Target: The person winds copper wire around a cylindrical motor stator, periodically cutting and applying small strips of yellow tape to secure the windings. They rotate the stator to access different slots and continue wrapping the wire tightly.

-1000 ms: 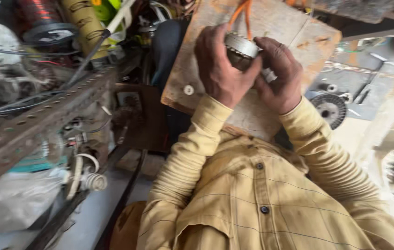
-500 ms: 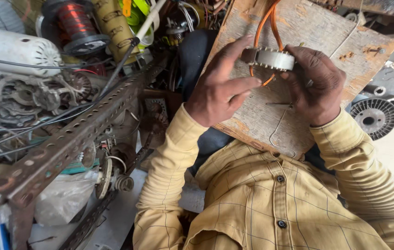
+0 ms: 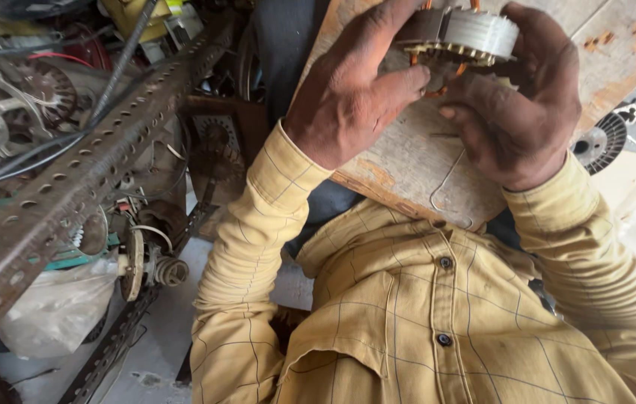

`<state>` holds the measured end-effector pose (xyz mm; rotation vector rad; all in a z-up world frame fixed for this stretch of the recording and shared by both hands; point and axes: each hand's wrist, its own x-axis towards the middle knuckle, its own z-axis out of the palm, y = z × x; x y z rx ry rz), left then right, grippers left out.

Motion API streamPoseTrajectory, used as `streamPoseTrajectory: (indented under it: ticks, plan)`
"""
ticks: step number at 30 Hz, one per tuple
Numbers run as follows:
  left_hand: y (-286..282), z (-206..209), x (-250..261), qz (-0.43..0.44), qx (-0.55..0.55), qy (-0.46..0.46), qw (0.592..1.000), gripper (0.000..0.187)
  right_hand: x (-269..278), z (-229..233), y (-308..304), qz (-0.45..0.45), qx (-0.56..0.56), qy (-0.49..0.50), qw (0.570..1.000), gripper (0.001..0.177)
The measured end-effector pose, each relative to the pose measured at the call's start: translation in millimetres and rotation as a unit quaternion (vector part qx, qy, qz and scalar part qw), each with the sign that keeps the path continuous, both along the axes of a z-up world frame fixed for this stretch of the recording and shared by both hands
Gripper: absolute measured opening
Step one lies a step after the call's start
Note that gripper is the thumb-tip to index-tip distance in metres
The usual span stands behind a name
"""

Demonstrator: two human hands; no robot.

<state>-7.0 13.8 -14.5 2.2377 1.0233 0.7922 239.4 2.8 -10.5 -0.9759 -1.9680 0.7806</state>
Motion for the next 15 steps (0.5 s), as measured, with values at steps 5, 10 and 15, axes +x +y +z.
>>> streamPoseTrajectory:
  ticks: [5, 10, 15]
  plan:
    - [6, -2, 2, -0.003, 0.040, 0.012, 0.999, 0.010, 4, -4, -2, -0.012, -0.001, -0.074, 0.997, 0.029]
    - [10, -1, 7, -0.001, 0.047, 0.021, 0.999, 0.008, 1, -4, -4, -0.029, -0.004, -0.082, 0.996, 0.028]
    - [12, 0, 10, 0.009, 0.022, 0.026, 0.999, 0.014, -3, -8, -1, -0.046, 0.010, -0.077, 0.996, 0.030]
